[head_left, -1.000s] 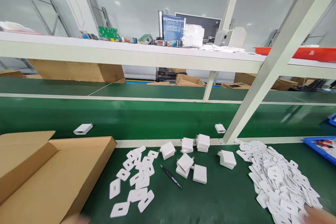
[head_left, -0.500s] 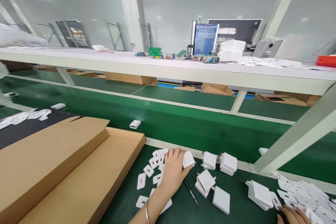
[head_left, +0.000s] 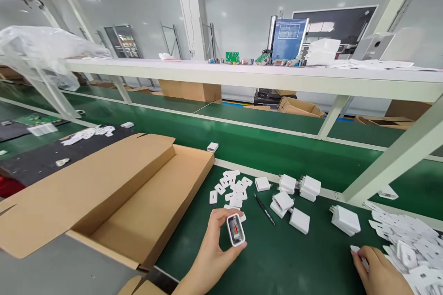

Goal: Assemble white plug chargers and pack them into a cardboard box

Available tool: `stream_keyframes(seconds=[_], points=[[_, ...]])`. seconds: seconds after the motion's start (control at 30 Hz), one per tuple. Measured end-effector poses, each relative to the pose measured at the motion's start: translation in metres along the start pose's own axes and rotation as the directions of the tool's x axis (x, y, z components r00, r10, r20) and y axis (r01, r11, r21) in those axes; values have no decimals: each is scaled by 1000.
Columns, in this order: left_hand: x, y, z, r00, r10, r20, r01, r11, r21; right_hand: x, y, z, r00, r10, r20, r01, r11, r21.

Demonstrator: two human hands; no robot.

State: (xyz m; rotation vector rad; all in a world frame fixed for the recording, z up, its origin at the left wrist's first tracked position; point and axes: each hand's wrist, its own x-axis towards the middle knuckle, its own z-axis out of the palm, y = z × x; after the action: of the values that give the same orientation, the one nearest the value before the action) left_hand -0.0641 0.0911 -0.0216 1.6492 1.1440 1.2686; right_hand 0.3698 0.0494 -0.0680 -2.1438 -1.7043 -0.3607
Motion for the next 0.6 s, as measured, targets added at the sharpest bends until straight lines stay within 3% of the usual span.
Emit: stream_keyframes(seconds=[0.13,0.3,0.47,0.6], points=[[-26,14,2,993,102,-57,-105,993,-47,-7,-9,-6,999,31,9,-31,999,-8],[-33,20,-3,961,271,-53,-271,962,12,-14,-2,-6,996,80,31,-80,997,-18],[-35,27,-1,949,306,-79,-308,952,-5,-16,8,-8,993,114,32,-113,993,-34],[-37,30,2,946,319,-63,-319,948,17,-22,19,-7,999,47,5,-47,999,23]])
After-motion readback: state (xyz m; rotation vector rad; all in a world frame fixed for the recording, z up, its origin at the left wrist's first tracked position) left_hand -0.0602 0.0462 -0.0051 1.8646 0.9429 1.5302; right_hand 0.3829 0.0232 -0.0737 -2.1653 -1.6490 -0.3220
